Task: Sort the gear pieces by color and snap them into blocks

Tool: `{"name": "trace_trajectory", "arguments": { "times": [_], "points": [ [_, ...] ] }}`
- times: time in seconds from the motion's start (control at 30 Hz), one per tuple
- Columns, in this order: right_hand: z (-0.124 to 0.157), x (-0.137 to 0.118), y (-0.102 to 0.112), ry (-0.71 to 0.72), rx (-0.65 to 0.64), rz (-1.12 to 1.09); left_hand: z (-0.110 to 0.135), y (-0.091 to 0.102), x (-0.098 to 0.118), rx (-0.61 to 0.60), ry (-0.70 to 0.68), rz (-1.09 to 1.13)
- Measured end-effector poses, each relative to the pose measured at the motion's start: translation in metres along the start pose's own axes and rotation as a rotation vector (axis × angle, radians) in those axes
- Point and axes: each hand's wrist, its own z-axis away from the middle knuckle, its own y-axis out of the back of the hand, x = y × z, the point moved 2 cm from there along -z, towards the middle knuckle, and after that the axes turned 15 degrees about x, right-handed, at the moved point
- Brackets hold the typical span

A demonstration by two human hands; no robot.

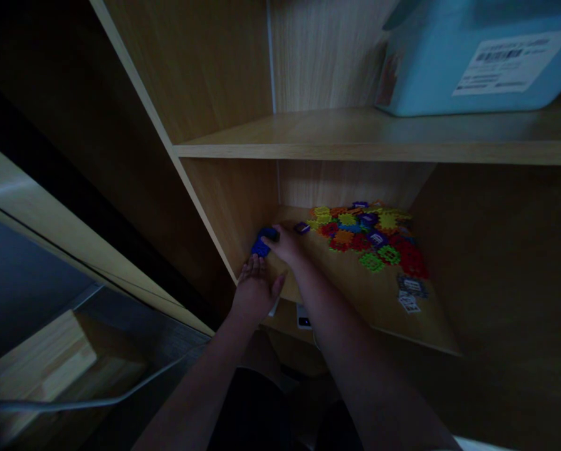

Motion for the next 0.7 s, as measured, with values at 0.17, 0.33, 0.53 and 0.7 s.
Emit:
{"name": "trace_trajectory", "arguments": {
  "times": [0.17,0.33,0.53,0.7],
  "points": [
    [0.0003,-0.0042,0.0053,-0.065,-0.013,0.013,-0.0015,0.0014,-0.0004,-0.001,-0.005,0.008],
    [0.0011,-0.0075,0.0058,-0.086,-0.042,-0.022,-0.0031,0.0026,-0.0004,0.018,-0.006,0.025],
    [0.0016,-0.0088,0.0059,-0.11,-0.059,-0.043,-0.0041,0.0027,-0.0003,0.015,-0.007,0.018],
    [0.0004,-0.007,0.0051,-0.11,-0.025,-0.017,-0.0027,0.0026,-0.0002,-0.011,-0.004,0.012]
  ]
}}
